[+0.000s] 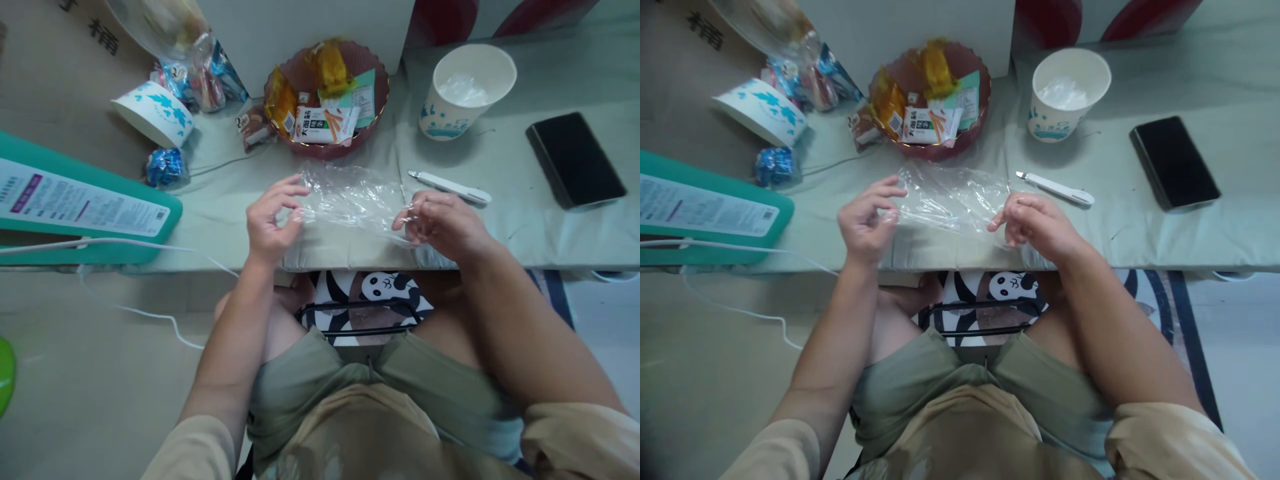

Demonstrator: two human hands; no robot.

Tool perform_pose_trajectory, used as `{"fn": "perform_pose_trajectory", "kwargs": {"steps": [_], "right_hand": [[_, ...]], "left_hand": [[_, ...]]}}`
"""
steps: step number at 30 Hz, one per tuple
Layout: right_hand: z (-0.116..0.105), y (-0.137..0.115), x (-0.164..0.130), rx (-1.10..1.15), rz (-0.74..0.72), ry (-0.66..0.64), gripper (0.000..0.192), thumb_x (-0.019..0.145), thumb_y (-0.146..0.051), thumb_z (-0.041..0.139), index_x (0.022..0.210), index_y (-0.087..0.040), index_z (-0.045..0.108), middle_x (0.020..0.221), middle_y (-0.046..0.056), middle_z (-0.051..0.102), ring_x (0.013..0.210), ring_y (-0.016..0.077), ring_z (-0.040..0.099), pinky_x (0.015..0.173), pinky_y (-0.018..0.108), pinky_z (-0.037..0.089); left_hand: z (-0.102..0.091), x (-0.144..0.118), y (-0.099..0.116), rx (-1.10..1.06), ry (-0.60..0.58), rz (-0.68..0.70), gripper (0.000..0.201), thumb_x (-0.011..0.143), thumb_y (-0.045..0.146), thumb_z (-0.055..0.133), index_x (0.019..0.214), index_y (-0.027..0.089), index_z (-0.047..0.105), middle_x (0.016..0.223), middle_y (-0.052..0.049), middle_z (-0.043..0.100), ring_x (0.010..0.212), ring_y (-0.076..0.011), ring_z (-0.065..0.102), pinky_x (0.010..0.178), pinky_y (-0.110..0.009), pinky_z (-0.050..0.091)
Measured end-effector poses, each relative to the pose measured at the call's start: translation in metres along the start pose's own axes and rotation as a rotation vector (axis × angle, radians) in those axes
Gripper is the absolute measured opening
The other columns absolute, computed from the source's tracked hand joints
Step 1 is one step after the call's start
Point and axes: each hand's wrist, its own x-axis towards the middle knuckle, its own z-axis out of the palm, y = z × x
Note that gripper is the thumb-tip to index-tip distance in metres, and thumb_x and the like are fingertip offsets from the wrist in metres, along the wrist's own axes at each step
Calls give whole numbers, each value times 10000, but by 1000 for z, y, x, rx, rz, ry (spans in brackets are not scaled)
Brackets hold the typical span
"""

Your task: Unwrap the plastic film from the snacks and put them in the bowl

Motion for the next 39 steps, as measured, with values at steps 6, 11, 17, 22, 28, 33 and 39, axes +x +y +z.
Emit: {"fn": "perform_pose_trajectory", "kwargs": {"steps": [6, 11, 17, 22, 28, 33, 39], "right_hand": [[1, 6, -11, -193, -233, 71, 618, 657, -790, 767, 945, -258, 638, 962, 58, 739, 808, 205, 692, 705, 361, 560], [12, 11, -16, -302, -185, 74, 302, 796, -480, 792, 793, -222, 634, 943, 68, 753, 916, 209, 712, 833, 369, 574], [24, 23, -1, -75, -126, 389, 227, 877, -410, 697, 897, -267, 523, 710, -29, 644, 528, 115, 605, 517, 265, 512], [29, 24, 1, -188, -84, 532, 223, 902, -399, 659, 1007, -283, 499, 676, -56, 635, 371, 74, 412, 367, 232, 295], [31, 18, -9, -574, 84, 494, 475, 901, -392, 647, 1333, -228, 537, 559, -23, 625, 440, 189, 539, 520, 353, 461], [28, 18, -6, -900, 112, 469, 701, 862, -373, 661, 1505, -183, 457, 576, 5, 612, 635, 296, 637, 696, 474, 517], [34, 22, -16, -1232, -69, 512, 772, 833, -395, 665, 1542, -202, 430, 1097, 186, 652, 954, 369, 642, 790, 540, 525]], "left_hand": [[-9, -3, -6, -292, 202, -193, 268, 880, 388, 626, 680, 218, 576, 676, -10, 697, 629, -137, 665, 617, -268, 536], [-16, 4, -11, -354, 239, -281, 362, 862, 457, 700, 652, 208, 543, 492, 44, 552, 430, -81, 521, 451, -210, 400], [-19, 9, -14, -474, 131, -426, 367, 859, 454, 738, 667, 207, 546, 471, 75, 454, 508, -93, 615, 546, -184, 497], [-22, 9, -8, -385, -63, -606, 236, 842, 343, 735, 725, 188, 601, 510, 47, 560, 382, -71, 506, 366, -172, 338], [-37, 7, -13, -30, -162, -684, 244, 878, 312, 623, 667, 196, 584, 411, 60, 460, 322, -80, 351, 366, -226, 234], [-40, 4, -20, 390, -292, -661, 240, 841, 339, 628, 643, 207, 592, 499, 5, 536, 498, -162, 505, 533, -285, 359], [-30, 8, -29, 374, -112, -473, 512, 746, 333, 795, 1224, 220, 649, 1067, -100, 693, 971, -270, 654, 897, -395, 514]]}}
